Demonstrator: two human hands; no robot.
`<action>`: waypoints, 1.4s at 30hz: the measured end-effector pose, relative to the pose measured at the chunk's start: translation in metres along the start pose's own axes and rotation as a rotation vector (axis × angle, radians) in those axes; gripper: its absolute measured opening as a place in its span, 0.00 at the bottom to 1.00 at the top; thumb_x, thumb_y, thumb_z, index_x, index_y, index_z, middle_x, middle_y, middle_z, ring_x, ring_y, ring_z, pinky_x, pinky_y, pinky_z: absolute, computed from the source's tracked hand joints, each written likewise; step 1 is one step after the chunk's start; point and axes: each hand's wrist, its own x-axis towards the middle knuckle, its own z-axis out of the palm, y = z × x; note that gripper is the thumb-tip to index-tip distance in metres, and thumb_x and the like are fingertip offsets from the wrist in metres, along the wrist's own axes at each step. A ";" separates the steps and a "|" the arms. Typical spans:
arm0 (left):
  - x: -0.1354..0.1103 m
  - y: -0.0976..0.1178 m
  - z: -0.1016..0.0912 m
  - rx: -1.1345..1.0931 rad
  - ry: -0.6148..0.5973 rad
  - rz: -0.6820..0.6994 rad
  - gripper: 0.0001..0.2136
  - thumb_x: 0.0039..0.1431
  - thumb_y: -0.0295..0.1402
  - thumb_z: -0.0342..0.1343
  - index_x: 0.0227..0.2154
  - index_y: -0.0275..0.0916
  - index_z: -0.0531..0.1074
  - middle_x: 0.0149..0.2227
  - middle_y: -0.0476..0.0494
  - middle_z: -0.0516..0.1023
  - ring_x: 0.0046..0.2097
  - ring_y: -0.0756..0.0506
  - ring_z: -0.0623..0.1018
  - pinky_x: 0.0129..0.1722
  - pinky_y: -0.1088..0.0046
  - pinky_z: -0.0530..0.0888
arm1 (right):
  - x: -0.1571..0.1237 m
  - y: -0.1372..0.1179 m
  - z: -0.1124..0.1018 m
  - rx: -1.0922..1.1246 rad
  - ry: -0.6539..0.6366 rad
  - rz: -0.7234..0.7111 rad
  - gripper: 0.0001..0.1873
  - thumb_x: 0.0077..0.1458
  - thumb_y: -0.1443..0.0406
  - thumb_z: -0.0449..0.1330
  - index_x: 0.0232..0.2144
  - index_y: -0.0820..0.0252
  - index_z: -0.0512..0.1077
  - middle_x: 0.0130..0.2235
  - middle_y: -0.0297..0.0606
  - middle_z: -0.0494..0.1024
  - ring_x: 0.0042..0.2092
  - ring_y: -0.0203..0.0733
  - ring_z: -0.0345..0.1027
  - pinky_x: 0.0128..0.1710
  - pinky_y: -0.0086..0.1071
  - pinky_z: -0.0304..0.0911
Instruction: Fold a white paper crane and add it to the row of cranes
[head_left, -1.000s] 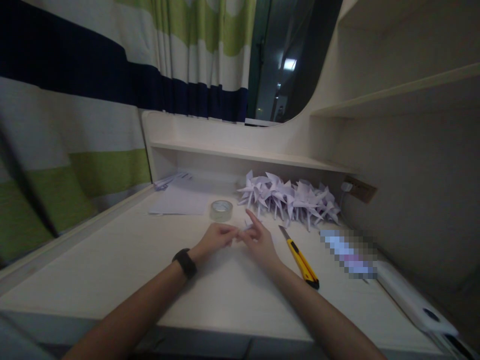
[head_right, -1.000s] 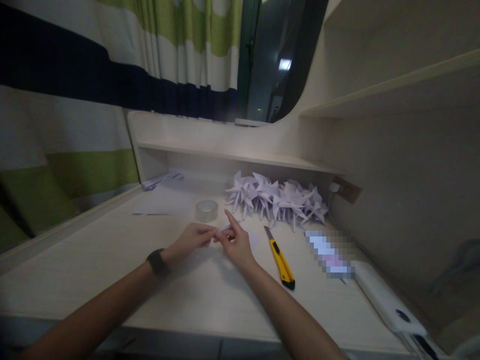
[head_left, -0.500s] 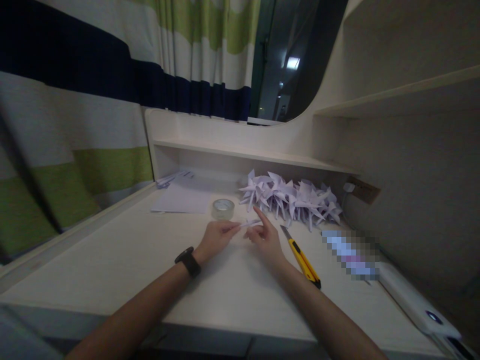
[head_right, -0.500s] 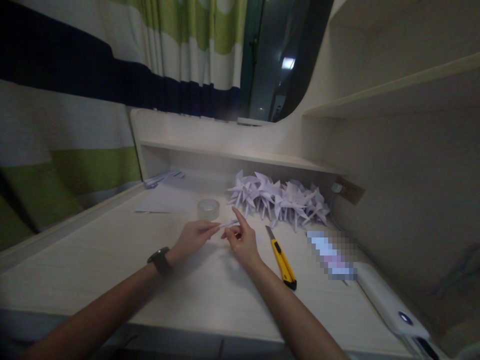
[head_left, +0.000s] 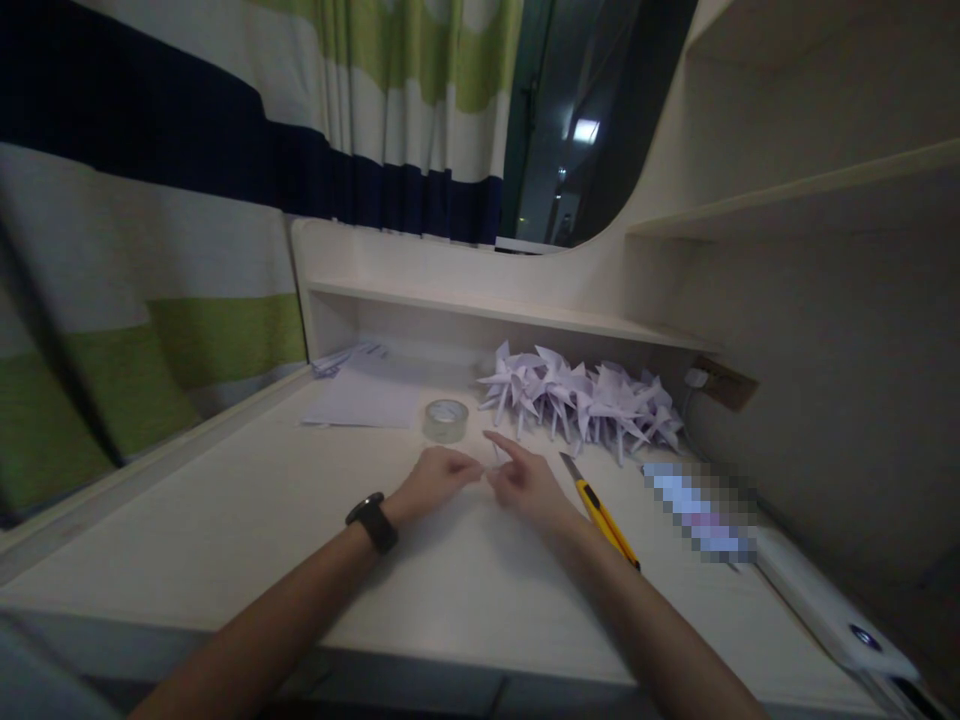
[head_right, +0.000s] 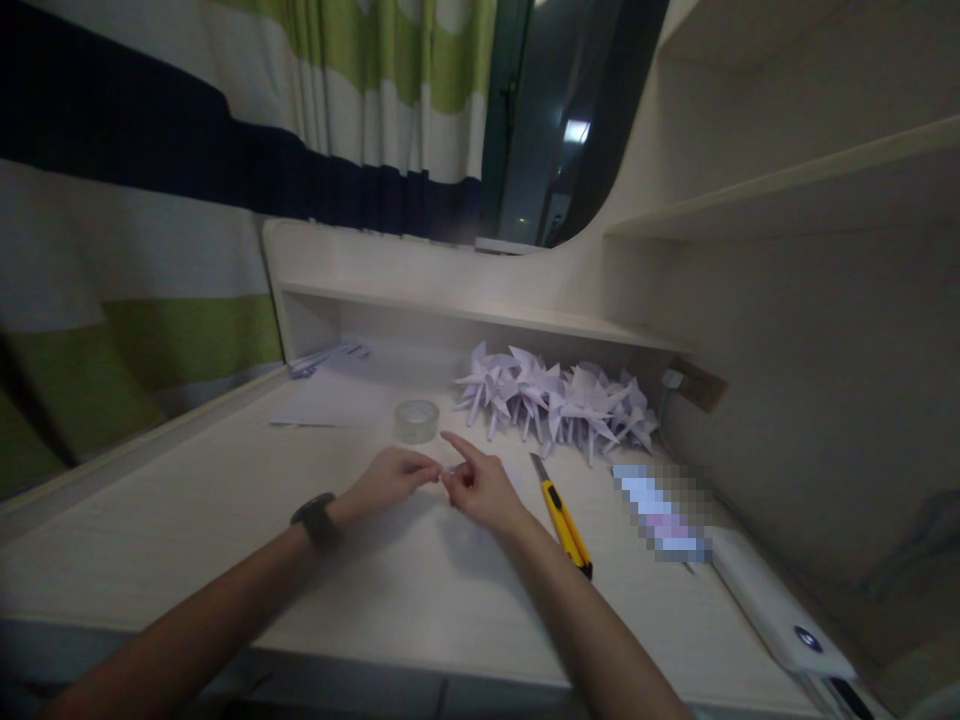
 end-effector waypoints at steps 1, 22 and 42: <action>0.000 0.000 -0.003 -0.006 -0.049 -0.010 0.14 0.57 0.38 0.53 0.25 0.35 0.79 0.20 0.49 0.74 0.24 0.51 0.70 0.25 0.78 0.62 | 0.000 -0.002 -0.005 0.015 -0.096 0.032 0.34 0.50 0.70 0.56 0.61 0.61 0.56 0.18 0.25 0.70 0.19 0.32 0.63 0.23 0.24 0.59; -0.010 0.019 -0.022 -0.367 -0.548 -0.042 0.11 0.47 0.41 0.63 0.21 0.39 0.79 0.13 0.53 0.66 0.18 0.52 0.62 0.20 0.75 0.57 | 0.037 -0.018 -0.021 0.367 -0.939 0.487 0.49 0.41 0.76 0.59 0.64 0.58 0.45 0.25 0.27 0.74 0.20 0.31 0.65 0.20 0.22 0.54; -0.011 0.026 -0.022 -0.389 -0.557 -0.083 0.10 0.49 0.41 0.62 0.22 0.39 0.80 0.13 0.51 0.66 0.17 0.52 0.61 0.20 0.73 0.58 | 0.035 -0.009 -0.012 0.286 -0.914 0.343 0.48 0.41 0.73 0.62 0.63 0.63 0.47 0.25 0.29 0.74 0.21 0.32 0.64 0.20 0.23 0.59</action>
